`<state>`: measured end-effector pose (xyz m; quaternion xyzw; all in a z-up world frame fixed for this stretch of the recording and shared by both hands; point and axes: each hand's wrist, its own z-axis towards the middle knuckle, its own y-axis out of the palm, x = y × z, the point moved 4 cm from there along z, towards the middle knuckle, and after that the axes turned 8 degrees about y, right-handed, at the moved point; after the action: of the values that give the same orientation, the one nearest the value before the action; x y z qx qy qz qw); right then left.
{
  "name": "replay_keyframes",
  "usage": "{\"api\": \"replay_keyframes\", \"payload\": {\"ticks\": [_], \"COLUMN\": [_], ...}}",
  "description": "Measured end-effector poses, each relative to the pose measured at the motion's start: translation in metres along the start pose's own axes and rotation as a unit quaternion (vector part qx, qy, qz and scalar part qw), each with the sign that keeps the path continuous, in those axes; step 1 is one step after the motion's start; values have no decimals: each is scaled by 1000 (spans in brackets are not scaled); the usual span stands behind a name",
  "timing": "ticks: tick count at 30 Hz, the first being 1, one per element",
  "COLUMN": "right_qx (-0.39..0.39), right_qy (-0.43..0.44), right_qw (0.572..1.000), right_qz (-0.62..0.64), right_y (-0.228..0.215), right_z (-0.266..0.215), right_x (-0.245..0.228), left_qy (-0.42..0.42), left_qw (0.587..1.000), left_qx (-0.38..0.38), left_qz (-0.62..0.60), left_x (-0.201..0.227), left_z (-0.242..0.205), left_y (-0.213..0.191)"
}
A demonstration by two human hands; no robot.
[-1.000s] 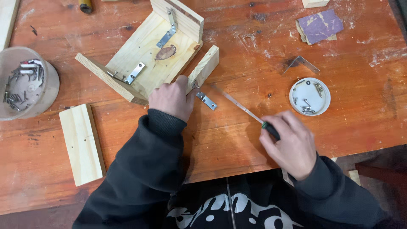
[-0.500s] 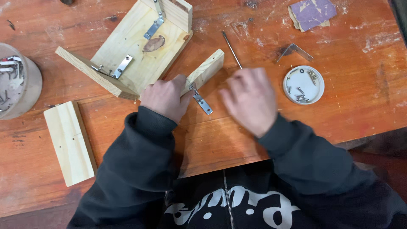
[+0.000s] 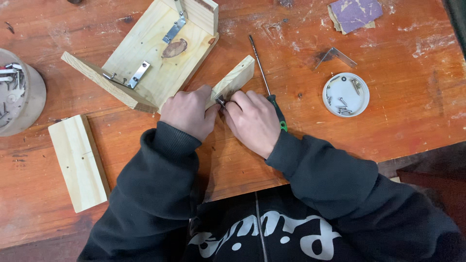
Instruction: The person assembles a small wooden box by attaching metal brackets to the wooden pieces using a screwdriver. They secure the brackets with screws, align the pieces, and tighten the screws to complete the assembly.
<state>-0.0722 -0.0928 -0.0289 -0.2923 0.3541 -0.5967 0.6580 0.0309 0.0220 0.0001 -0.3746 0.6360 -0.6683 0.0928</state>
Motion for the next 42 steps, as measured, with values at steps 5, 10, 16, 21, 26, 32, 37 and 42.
{"api": "replay_keyframes", "payload": {"ticks": [5,10,16,21,26,32,37,42], "right_qx": [-2,-13,-25,-5,41,60,58,74], "right_qy": [8,27,79,113,133,198,235,261], "right_qw": [1000,998,990,985,981,972,969,962], "right_qz": [15,59,111,134,134,109,57,35], "right_y": [-5,-13,-42,-71,-110,-137,-146,-147], "right_z": [-1,-3,-7,-23,-37,-71,-99,-115], "right_x": [1,4,18,38,62,109,148,167], "left_qy": [3,-16,-22,71,207,388,392,390], "left_qw": [1000,1000,999,966,871,874,887,891], "left_qx": [-2,23,30,224,407,285,234,214], "left_qz": [-14,8,35,108,183,65,74,87], "left_x": [-1,-7,1,12,81,149,184,209], "left_z": [1,3,-5,-26,-53,-27,9,25], "left_y": [2,8,3,-15,-59,10,70,93]}}
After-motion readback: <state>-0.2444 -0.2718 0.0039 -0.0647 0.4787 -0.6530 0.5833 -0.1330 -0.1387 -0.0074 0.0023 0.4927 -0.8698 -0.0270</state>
